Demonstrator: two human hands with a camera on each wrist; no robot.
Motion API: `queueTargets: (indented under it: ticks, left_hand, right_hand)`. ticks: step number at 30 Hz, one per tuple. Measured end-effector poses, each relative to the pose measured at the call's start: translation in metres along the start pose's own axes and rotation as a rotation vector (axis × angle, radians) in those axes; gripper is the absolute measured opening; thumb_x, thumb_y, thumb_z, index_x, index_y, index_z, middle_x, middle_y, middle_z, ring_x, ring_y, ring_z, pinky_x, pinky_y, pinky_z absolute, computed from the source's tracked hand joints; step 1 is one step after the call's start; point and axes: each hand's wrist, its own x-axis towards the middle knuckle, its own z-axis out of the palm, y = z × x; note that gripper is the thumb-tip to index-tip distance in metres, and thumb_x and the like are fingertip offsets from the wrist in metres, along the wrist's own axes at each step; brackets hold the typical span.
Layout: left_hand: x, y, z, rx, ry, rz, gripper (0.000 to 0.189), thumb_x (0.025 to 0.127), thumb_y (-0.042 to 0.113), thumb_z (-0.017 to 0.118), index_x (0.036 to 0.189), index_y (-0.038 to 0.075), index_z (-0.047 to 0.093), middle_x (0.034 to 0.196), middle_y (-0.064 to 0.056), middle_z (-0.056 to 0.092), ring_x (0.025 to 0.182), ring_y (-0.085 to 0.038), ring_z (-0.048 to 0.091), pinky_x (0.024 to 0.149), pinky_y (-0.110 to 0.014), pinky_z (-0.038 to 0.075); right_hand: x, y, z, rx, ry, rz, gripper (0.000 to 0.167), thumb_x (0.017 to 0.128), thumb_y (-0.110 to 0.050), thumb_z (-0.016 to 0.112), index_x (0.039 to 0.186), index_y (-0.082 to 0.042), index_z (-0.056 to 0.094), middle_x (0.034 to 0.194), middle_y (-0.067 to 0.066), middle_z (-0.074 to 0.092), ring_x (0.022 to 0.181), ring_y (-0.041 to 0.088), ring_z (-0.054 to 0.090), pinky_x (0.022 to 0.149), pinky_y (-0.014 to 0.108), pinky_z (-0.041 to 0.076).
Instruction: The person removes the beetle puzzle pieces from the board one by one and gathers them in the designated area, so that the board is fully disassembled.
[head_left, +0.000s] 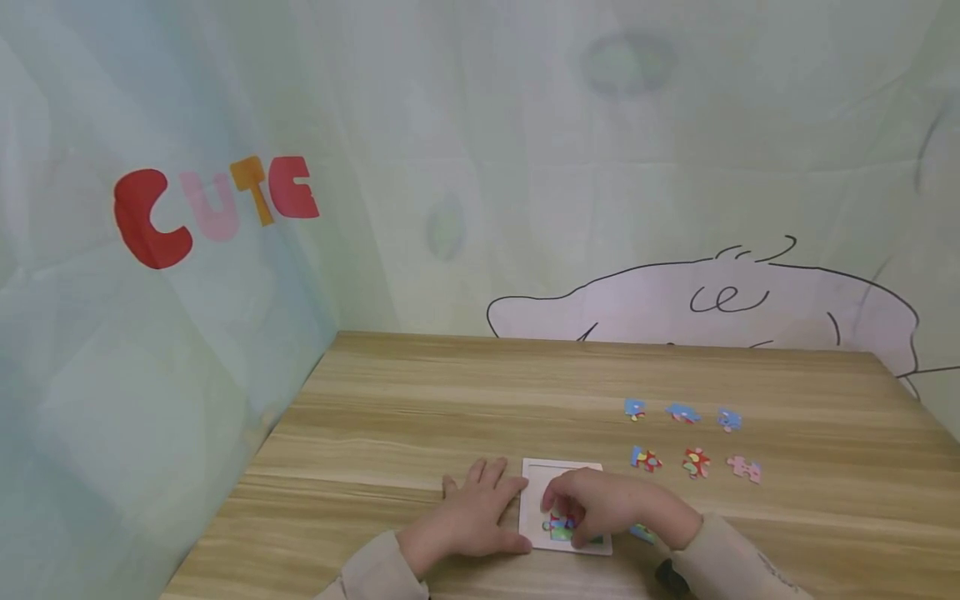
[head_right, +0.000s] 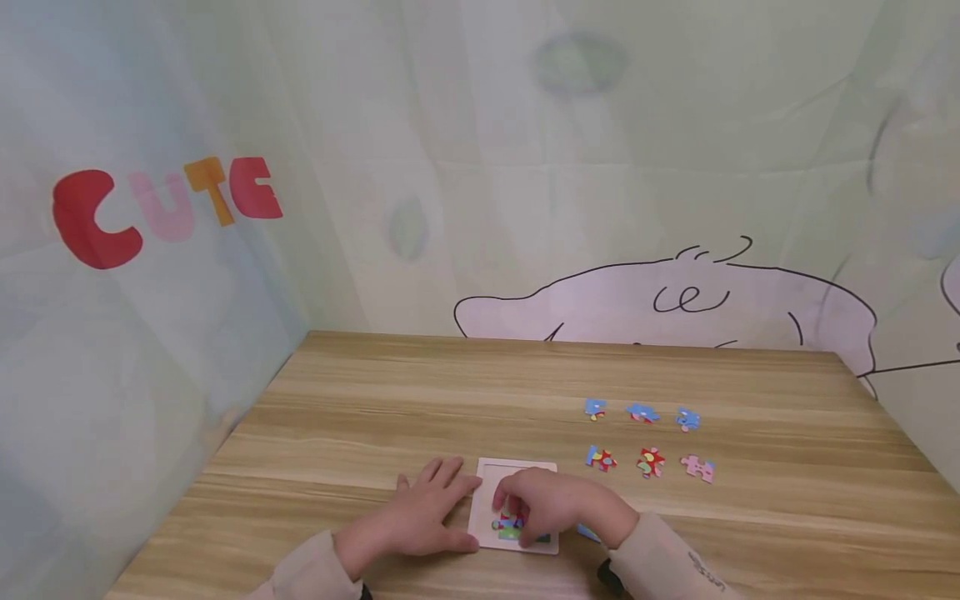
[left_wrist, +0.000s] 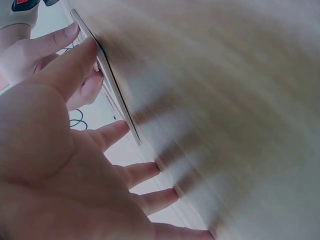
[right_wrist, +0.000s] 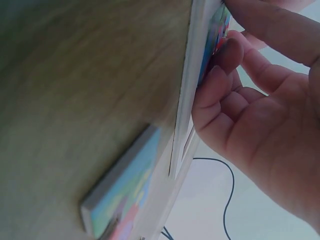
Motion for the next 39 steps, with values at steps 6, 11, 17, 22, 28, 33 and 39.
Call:
queueTargets:
  ticks: [6, 11, 17, 22, 28, 33, 39]
  left_hand:
    - [0.0000, -0.0002, -0.0007, -0.004, 0.001, 0.007, 0.077, 0.078, 0.056, 0.070, 0.140, 0.017, 0.047, 0.151, -0.021, 0.032, 0.137, -0.049, 0.025, 0.092, -0.082, 0.020]
    - [-0.0004, -0.0002, -0.0013, -0.011, 0.004, 0.007, 0.077, 0.078, 0.056, 0.070, 0.140, 0.017, 0.047, 0.151, -0.021, 0.031, 0.137, -0.049, 0.025, 0.092, -0.082, 0.019]
    - [-0.0006, -0.0005, -0.0013, -0.001, 0.014, 0.004, 0.076, 0.078, 0.056, 0.071, 0.139, 0.017, 0.048, 0.151, -0.020, 0.032, 0.137, -0.049, 0.026, 0.092, -0.081, 0.020]
    - [-0.0005, -0.0004, -0.0017, -0.001, 0.012, 0.004, 0.076, 0.078, 0.056, 0.071, 0.139, 0.017, 0.048, 0.151, -0.020, 0.032, 0.137, -0.049, 0.026, 0.093, -0.082, 0.020]
    - [-0.0008, 0.0000, -0.0014, -0.007, 0.007, 0.002, 0.076, 0.078, 0.056, 0.071, 0.139, 0.017, 0.048, 0.151, -0.020, 0.033, 0.137, -0.049, 0.026, 0.092, -0.082, 0.019]
    - [-0.0002, -0.0004, 0.0000, -0.006, 0.005, 0.003, 0.077, 0.078, 0.056, 0.071, 0.139, 0.017, 0.048, 0.151, -0.020, 0.032, 0.137, -0.049, 0.026, 0.092, -0.082, 0.019]
    - [0.0006, -0.0007, 0.0001, 0.001, 0.005, 0.008, 0.077, 0.077, 0.056, 0.071, 0.140, 0.017, 0.048, 0.151, -0.021, 0.032, 0.137, -0.050, 0.025, 0.091, -0.083, 0.019]
  right_hand:
    - [-0.0001, 0.0012, 0.0008, -0.038, 0.005, -0.008, 0.034, 0.071, 0.000, 0.079, 0.099, -0.011, 0.063, 0.078, -0.012, 0.050, 0.069, -0.001, 0.046, 0.067, 0.017, 0.044]
    - [0.0003, 0.0008, 0.0006, -0.035, 0.008, -0.002, 0.034, 0.071, 0.001, 0.079, 0.098, -0.011, 0.062, 0.078, -0.012, 0.049, 0.070, -0.001, 0.045, 0.067, 0.017, 0.044]
    - [0.0001, -0.0008, -0.0001, -0.007, 0.006, 0.025, 0.032, 0.072, 0.001, 0.079, 0.095, -0.011, 0.061, 0.079, -0.010, 0.050, 0.072, 0.000, 0.045, 0.067, 0.018, 0.043]
    - [0.0003, 0.0014, -0.0005, 0.006, 0.013, 0.032, 0.028, 0.073, -0.001, 0.079, 0.091, -0.013, 0.062, 0.077, -0.010, 0.050, 0.071, 0.001, 0.045, 0.066, 0.018, 0.043]
    - [-0.0008, 0.0029, -0.0013, -0.010, 0.008, -0.011, 0.024, 0.077, -0.005, 0.078, 0.089, -0.015, 0.061, 0.075, -0.011, 0.050, 0.069, 0.000, 0.045, 0.064, 0.018, 0.042]
    - [-0.0016, 0.0060, -0.0008, -0.007, 0.007, -0.050, 0.017, 0.082, -0.007, 0.073, 0.092, -0.016, 0.062, 0.074, -0.014, 0.049, 0.067, -0.002, 0.044, 0.063, 0.018, 0.042]
    - [-0.0031, 0.0085, -0.0026, 0.052, 0.001, -0.074, 0.012, 0.087, -0.005, 0.067, 0.094, -0.015, 0.063, 0.072, -0.015, 0.047, 0.065, -0.004, 0.043, 0.061, 0.017, 0.041]
